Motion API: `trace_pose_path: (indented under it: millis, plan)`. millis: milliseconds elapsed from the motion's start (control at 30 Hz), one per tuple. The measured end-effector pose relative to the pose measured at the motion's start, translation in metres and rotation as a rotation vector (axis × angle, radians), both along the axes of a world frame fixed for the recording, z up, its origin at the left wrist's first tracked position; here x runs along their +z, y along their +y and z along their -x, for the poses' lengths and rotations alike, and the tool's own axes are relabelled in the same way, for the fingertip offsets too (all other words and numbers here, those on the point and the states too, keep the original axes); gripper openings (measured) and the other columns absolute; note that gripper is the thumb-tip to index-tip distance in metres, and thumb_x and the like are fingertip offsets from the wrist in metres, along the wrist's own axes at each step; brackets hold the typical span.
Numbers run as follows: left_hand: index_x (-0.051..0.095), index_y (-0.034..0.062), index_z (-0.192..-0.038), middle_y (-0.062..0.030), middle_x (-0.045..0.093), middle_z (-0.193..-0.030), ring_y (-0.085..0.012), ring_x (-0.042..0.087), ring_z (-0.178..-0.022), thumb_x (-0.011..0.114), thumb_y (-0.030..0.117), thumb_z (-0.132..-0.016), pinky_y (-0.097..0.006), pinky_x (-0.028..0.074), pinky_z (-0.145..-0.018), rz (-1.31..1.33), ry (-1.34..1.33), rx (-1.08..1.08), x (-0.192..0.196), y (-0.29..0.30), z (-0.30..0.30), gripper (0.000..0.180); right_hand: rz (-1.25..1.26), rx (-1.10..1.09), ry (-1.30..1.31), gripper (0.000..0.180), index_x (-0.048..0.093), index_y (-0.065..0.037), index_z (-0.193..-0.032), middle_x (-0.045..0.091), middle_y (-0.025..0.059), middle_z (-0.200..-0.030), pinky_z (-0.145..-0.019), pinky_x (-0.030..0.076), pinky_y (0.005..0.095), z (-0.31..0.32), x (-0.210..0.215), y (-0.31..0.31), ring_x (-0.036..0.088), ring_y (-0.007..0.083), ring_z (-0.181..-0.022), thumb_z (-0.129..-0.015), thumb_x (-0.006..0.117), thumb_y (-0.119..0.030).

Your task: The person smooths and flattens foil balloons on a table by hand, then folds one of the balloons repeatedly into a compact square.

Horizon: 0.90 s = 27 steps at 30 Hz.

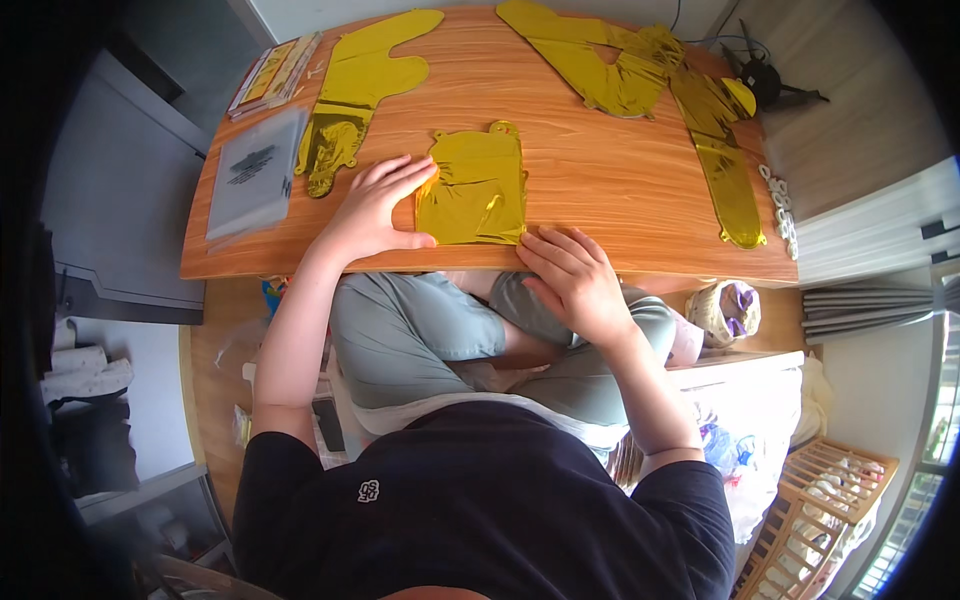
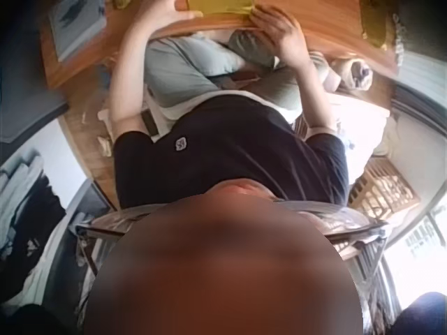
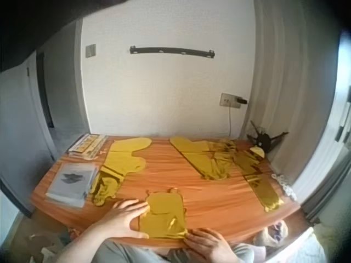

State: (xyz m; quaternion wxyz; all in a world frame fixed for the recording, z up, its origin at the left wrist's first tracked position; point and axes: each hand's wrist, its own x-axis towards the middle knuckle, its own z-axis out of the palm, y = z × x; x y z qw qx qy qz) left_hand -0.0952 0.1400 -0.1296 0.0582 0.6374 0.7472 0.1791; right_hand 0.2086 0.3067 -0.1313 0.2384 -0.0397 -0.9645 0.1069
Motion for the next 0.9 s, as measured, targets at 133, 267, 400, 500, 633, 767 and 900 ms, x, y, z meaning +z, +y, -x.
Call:
trace_pose_path:
  millis: [133,267,400,500,633,767,900]
  plan:
    - [0.046,0.0191,-0.159,-0.0064,0.045,-0.164,-0.0272,0.035,-0.153,0.088,0.052,-0.074,-0.049,0.024,-0.126,0.027,-0.112,-0.007,0.004,0.002,0.009,0.100,0.183,-0.042,0.033,0.040,0.072,-0.006,-0.125,0.071,0.0117,-0.127,-0.106,0.048,0.0479,0.000,0.001,-0.001,0.064,0.0341,-0.121,-0.087,0.079,-0.015]
    - [0.041,0.0156,-0.161,-0.0113,0.044,-0.164,-0.0256,0.037,-0.153,0.084,0.041,-0.085,-0.044,0.028,-0.125,-0.011,-0.562,-0.016,0.007,0.006,0.022,0.091,0.333,-0.116,0.116,0.037,0.073,-0.006,-0.121,0.070,0.0132,-0.122,-0.100,0.050,0.0460,0.003,-0.004,-0.001,0.064,0.0353,-0.116,-0.086,0.079,-0.016]
    - [0.061,0.0094,-0.144,-0.0093,0.057,-0.153,-0.0260,0.045,-0.147,0.075,0.028,-0.096,-0.042,0.034,-0.121,-0.196,-0.579,0.195,0.015,0.025,0.003,0.053,0.234,-0.157,0.138,0.034,0.073,-0.006,-0.118,0.070,0.0132,-0.124,-0.099,0.050,0.0461,0.005,-0.010,-0.004,0.064,0.0348,-0.115,-0.086,0.079,-0.015]
    - [0.074,0.0129,-0.122,-0.0081,0.061,-0.147,-0.0331,0.054,-0.137,0.074,0.031,-0.094,-0.046,0.040,-0.114,-0.409,-0.078,0.171,0.009,0.040,-0.018,0.033,0.180,-0.149,0.135,0.033,0.074,-0.007,-0.117,0.068,0.0131,-0.126,-0.100,0.050,0.0461,0.011,-0.008,-0.010,0.064,0.0350,-0.116,-0.087,0.078,-0.017]
    - [0.074,0.0134,-0.120,-0.0078,0.059,-0.148,-0.0310,0.050,-0.139,0.075,0.033,-0.092,-0.053,0.035,-0.114,-0.434,0.257,0.257,0.009,0.052,-0.032,0.034,0.170,-0.138,0.107,0.032,0.074,-0.008,-0.117,0.067,0.0121,-0.128,-0.101,0.049,0.0461,0.015,-0.006,-0.014,0.062,0.0345,-0.120,-0.087,0.077,-0.019]
    - [0.068,0.0155,-0.132,-0.0084,0.055,-0.152,-0.0313,0.046,-0.144,0.073,0.041,-0.093,-0.056,0.030,-0.118,-0.360,0.232,0.197,0.009,0.057,-0.027,0.047,0.160,-0.129,0.110,0.032,0.073,-0.008,-0.118,0.066,0.0108,-0.129,-0.102,0.048,0.0466,0.018,-0.004,-0.018,0.060,0.0333,-0.122,-0.088,0.076,-0.021]
    - [0.049,0.0219,-0.156,-0.0108,0.039,-0.166,-0.0338,0.027,-0.157,0.056,0.065,-0.098,-0.063,0.014,-0.126,-0.148,0.192,0.114,0.006,0.070,-0.031,0.072,0.157,-0.129,0.106,0.033,0.073,-0.008,-0.119,0.065,0.0105,-0.130,-0.103,0.047,0.0470,0.023,-0.006,-0.019,0.060,0.0327,-0.123,-0.089,0.076,-0.021]
